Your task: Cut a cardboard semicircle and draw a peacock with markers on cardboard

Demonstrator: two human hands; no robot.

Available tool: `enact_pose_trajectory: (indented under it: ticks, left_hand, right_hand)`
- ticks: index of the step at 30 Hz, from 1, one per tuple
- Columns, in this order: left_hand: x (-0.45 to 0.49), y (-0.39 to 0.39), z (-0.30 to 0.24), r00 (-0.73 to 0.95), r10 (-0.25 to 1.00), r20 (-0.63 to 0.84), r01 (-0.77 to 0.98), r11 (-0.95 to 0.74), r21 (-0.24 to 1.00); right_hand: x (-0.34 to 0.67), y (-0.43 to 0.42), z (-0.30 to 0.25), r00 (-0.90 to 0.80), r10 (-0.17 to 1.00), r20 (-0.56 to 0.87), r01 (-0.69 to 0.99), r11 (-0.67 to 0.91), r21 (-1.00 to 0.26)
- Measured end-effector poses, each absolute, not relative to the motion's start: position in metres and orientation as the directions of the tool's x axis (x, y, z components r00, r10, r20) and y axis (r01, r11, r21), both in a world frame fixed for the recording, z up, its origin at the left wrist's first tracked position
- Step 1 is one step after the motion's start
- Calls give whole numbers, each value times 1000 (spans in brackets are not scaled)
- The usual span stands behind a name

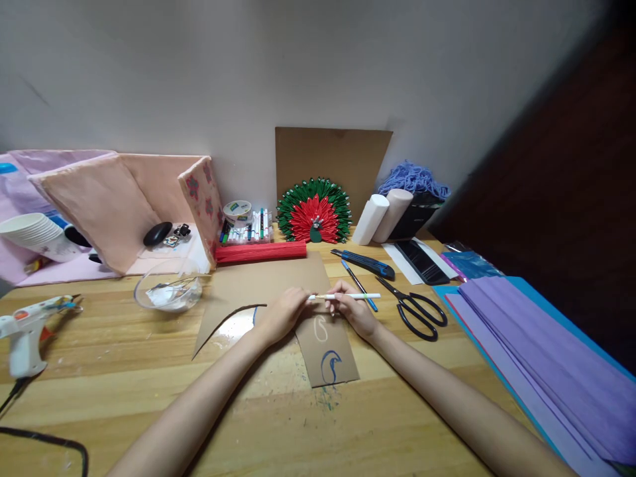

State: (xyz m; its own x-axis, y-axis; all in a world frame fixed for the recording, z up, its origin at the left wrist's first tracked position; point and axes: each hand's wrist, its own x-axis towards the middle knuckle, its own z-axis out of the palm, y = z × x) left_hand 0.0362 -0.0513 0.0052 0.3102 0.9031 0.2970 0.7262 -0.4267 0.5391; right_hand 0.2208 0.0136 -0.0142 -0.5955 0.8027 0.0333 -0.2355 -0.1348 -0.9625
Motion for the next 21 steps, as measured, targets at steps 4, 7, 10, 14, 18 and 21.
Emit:
enact_pose_trajectory:
  ticks: [4, 7, 10, 14, 18, 21]
  left_hand:
    - [38, -51, 6, 341, 899, 273, 746, -436, 503]
    - [38, -51, 3, 274, 917, 290, 760, -392, 518]
    - [37, -49, 0, 169, 938, 304, 800, -310, 513]
    - [36, -48, -2, 113, 953, 283, 827, -248, 505]
    - [37, -48, -4, 135, 956, 262, 832, -253, 493]
    - [37, -47, -5, 146, 953, 264, 837, -261, 481]
  right_hand:
    - [221, 14, -15, -571, 821, 30, -177, -87, -980]
    - [222, 14, -15, -458, 888, 49, -112, -3, -994]
    - [222, 8, -15, -475, 878, 55, -49, 36, -998]
    - [220, -6, -10, -629, 777, 17, 91, 95, -991]
    - [217, -12, -9, -632, 774, 34, 228, 227, -947]
    - [217, -12, -11, -635, 772, 33, 264, 256, -930]
